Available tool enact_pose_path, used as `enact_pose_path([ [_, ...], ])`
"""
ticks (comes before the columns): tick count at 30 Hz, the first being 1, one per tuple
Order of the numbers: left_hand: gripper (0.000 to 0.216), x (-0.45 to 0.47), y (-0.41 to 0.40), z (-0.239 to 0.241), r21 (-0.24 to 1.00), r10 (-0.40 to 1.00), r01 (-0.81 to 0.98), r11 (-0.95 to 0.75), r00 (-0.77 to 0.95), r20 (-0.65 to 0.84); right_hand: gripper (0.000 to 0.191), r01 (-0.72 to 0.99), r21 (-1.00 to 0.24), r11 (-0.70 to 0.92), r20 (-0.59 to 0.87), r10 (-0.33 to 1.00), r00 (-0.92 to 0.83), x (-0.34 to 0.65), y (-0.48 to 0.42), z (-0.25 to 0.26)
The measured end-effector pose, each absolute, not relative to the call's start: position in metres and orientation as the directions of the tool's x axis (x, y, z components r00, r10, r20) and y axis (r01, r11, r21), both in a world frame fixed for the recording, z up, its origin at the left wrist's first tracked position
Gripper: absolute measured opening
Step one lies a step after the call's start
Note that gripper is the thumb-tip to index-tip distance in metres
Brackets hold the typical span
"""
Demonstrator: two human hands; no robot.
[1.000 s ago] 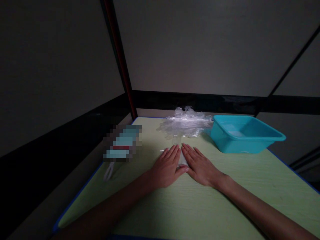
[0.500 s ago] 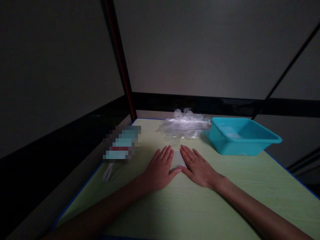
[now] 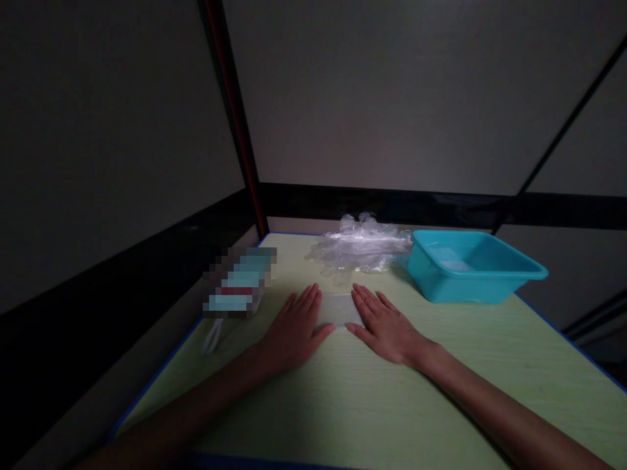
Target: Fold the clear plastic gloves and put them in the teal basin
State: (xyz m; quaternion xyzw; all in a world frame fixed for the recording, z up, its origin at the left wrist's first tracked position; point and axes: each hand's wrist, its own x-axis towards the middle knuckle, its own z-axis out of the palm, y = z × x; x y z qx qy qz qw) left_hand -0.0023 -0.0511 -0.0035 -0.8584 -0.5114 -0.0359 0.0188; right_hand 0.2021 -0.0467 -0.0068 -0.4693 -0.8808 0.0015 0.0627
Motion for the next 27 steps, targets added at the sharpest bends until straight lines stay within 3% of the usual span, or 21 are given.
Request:
enact_pose_path([
  [21,0.066,0.002,-0.037,-0.002,0.04,0.862,0.871,-0.489,0.476,0.174,0.074,0.86,-0.09,0.502,0.094,0.864,-0.494,0.226,-0.047,-0.006],
  [27,0.063,0.02,-0.033,0.002,0.12,0.827,0.832,-0.541,0.5,0.258,0.075,0.869,-0.103,0.484,0.123,0.873,-0.472,0.236,-0.046,-0.008],
])
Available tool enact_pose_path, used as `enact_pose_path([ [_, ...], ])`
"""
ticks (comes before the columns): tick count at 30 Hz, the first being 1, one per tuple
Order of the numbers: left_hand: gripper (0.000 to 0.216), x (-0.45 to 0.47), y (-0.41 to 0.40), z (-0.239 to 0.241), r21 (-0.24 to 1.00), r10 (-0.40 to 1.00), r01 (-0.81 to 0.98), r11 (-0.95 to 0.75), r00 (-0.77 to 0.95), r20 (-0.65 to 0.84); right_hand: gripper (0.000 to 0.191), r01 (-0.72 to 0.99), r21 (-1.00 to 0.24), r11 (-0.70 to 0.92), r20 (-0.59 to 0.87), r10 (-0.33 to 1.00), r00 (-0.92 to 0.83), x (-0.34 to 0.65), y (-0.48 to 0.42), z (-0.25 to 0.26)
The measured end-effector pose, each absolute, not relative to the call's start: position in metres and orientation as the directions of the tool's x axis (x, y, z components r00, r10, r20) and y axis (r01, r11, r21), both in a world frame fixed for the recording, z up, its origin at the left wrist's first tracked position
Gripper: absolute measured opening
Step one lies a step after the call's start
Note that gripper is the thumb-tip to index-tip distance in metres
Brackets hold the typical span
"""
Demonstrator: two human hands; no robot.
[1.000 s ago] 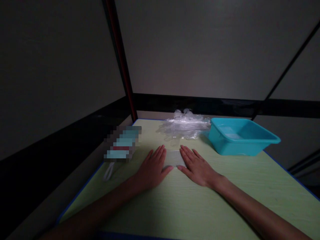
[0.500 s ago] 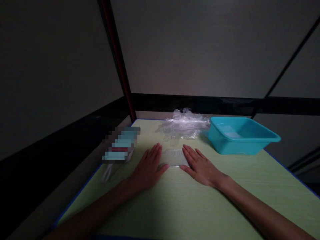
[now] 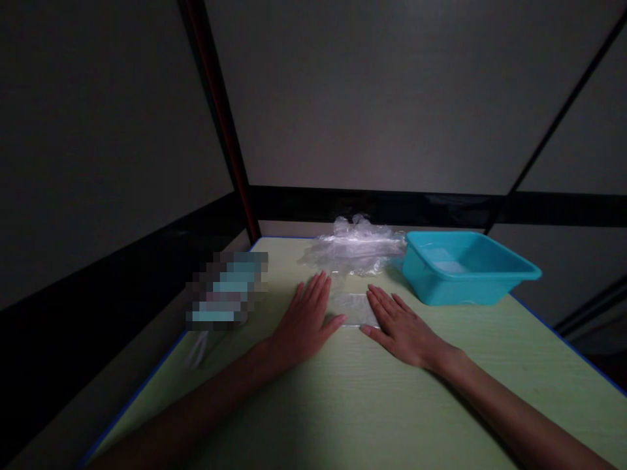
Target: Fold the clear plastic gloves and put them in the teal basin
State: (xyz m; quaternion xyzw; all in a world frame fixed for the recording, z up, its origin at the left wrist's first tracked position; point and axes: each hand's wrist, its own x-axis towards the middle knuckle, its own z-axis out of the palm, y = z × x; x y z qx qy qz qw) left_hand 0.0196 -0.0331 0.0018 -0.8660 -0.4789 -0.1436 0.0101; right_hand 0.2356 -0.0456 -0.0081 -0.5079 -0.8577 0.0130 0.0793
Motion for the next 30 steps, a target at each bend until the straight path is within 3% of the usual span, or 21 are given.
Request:
enact_pose_path([
  [7,0.056,0.009,-0.039,-0.005,0.266,0.859,0.821,-0.506,0.451,0.24,0.075,0.875,-0.126,0.467,0.125,0.883,-0.453,0.243,-0.043,-0.012],
  [12,0.053,0.01,-0.041,-0.003,0.289,0.846,0.8,-0.526,0.455,0.278,0.074,0.855,-0.257,0.45,0.091,0.892,-0.442,0.246,-0.041,-0.003],
  [16,0.05,0.011,-0.04,-0.004,0.3,0.835,0.788,-0.538,0.451,0.314,0.063,0.794,-0.42,0.44,0.161,0.897,-0.412,0.25,-0.034,0.003],
  [20,0.047,0.011,-0.038,-0.005,0.328,0.828,0.771,-0.546,0.439,0.348,0.04,0.726,-0.54,0.427,0.252,0.904,-0.344,0.254,-0.025,0.003],
  [24,0.046,0.01,-0.038,-0.006,0.334,0.821,0.761,-0.556,0.439,0.366,0.027,0.698,-0.574,0.427,0.287,0.904,-0.317,0.259,-0.019,0.002],
  [30,0.043,0.01,-0.035,-0.007,0.349,0.83,0.766,-0.54,0.417,0.37,0.023,0.681,-0.584,0.443,0.279,0.897,-0.344,0.265,-0.017,0.006],
])
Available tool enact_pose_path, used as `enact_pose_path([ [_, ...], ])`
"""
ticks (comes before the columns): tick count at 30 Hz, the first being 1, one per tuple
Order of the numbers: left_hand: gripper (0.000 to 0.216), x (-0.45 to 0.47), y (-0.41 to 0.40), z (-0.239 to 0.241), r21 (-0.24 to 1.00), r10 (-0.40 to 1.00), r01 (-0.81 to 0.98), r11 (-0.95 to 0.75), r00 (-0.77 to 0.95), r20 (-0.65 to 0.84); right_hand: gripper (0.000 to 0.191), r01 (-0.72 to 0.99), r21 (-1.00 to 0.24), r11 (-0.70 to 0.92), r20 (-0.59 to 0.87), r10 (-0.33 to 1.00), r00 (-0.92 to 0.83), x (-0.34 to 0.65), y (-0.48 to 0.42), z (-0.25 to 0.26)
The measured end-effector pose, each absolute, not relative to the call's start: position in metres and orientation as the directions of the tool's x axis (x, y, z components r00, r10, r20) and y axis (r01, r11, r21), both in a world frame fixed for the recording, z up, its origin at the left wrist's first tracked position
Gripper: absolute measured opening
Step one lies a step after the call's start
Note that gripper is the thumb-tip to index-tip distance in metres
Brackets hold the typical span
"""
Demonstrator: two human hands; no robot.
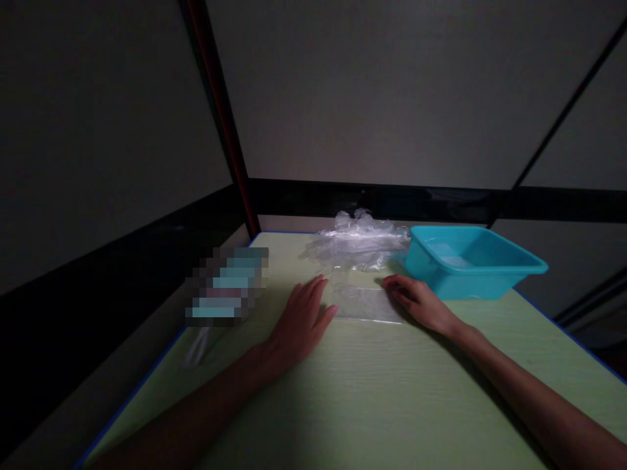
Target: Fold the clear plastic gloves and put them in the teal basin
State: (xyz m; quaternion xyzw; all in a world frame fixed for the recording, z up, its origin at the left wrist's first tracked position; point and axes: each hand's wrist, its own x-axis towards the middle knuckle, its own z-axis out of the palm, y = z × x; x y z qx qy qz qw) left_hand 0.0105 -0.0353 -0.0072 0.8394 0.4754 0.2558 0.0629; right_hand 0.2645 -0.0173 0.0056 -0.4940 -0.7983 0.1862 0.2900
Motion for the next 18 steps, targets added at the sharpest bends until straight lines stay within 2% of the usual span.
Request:
enact_pose_path([
  [5,0.041,0.01,-0.034,-0.007,0.341,0.837,0.777,-0.529,0.41,0.362,0.016,0.648,-0.634,0.422,0.203,0.899,-0.387,0.274,-0.017,0.012],
  [10,0.039,0.009,-0.033,-0.009,0.327,0.823,0.772,-0.546,0.418,0.385,0.014,0.543,-0.786,0.297,0.012,0.884,-0.466,0.281,-0.023,0.021],
  [13,0.038,0.008,-0.033,-0.01,0.312,0.812,0.769,-0.558,0.429,0.396,0.019,0.469,-0.86,0.202,-0.112,0.822,-0.559,0.278,-0.03,0.029],
  [18,0.036,0.008,-0.034,-0.007,0.317,0.805,0.754,-0.576,0.455,0.381,0.018,0.368,-0.929,0.04,-0.237,0.701,-0.673,0.271,-0.042,0.039],
])
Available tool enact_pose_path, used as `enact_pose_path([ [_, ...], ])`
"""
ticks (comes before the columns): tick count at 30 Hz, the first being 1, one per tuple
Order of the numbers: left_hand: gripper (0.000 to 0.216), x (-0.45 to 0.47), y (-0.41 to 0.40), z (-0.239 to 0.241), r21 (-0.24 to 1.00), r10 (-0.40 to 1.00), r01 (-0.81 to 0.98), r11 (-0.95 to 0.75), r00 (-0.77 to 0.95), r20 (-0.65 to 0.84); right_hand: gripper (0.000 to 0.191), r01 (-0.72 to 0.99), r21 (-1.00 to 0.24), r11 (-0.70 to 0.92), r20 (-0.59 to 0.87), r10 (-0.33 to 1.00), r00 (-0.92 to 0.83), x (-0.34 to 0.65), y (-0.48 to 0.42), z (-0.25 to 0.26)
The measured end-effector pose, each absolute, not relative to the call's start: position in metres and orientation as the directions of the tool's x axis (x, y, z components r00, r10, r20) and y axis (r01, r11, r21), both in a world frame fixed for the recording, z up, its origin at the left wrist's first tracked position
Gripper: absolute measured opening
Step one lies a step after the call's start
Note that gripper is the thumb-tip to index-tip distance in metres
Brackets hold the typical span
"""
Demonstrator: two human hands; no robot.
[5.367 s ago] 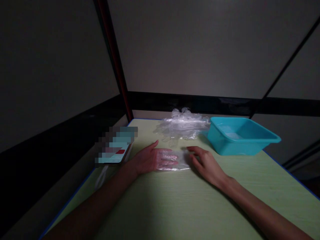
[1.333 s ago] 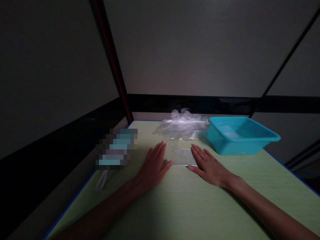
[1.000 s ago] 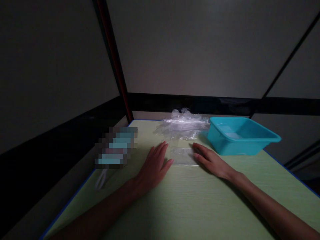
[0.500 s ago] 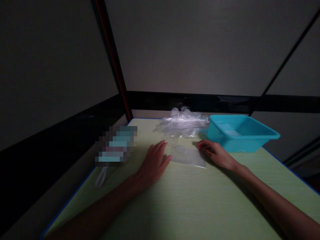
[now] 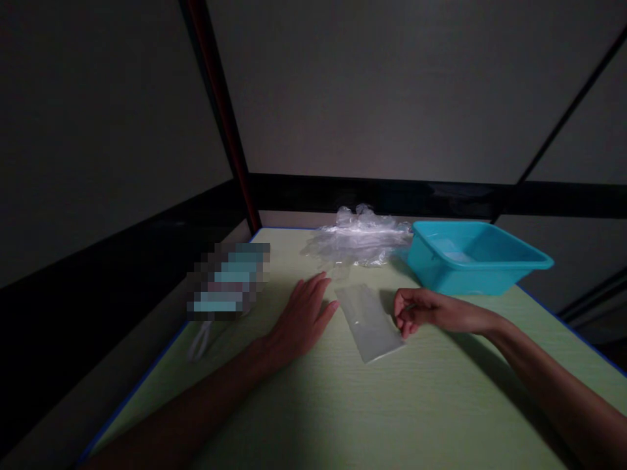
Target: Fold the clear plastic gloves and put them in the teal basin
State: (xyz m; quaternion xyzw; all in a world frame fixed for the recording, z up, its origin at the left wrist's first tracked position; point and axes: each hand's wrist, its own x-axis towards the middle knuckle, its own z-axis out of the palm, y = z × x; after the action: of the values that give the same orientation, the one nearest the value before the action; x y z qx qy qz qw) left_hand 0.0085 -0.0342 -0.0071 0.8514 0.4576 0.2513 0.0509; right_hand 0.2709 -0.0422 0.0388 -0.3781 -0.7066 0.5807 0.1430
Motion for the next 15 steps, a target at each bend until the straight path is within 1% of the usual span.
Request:
enact_pose_path([
  [3,0.034,0.011,-0.037,-0.004,0.31,0.797,0.744,-0.592,0.484,0.36,0.016,0.363,-0.932,-0.006,-0.285,0.632,-0.721,0.27,-0.045,0.039],
  [5,0.034,0.013,-0.041,-0.002,0.3,0.789,0.737,-0.605,0.504,0.352,0.014,0.355,-0.934,0.034,-0.251,0.643,-0.723,0.271,-0.044,0.038],
  [7,0.037,0.016,-0.046,0.003,0.29,0.758,0.704,-0.648,0.56,0.335,0.011,0.351,-0.93,0.112,-0.183,0.687,-0.703,0.271,-0.041,0.036],
  [9,0.042,0.018,-0.053,0.009,0.278,0.668,0.608,-0.744,0.687,0.287,0.009,0.371,-0.911,0.183,-0.138,0.711,-0.689,0.272,-0.04,0.035],
  [12,0.05,0.022,-0.063,0.019,0.272,0.425,0.369,-0.889,0.886,0.185,0.009,0.443,-0.859,0.255,-0.154,0.697,-0.701,0.271,-0.039,0.034],
  [13,0.052,0.023,-0.067,0.021,0.276,0.363,0.311,-0.909,0.917,0.165,0.01,0.47,-0.838,0.276,-0.172,0.684,-0.709,0.271,-0.04,0.034],
  [15,0.056,0.025,-0.071,0.024,0.287,0.307,0.257,-0.923,0.941,0.145,0.011,0.509,-0.803,0.31,-0.204,0.659,-0.724,0.27,-0.041,0.035],
])
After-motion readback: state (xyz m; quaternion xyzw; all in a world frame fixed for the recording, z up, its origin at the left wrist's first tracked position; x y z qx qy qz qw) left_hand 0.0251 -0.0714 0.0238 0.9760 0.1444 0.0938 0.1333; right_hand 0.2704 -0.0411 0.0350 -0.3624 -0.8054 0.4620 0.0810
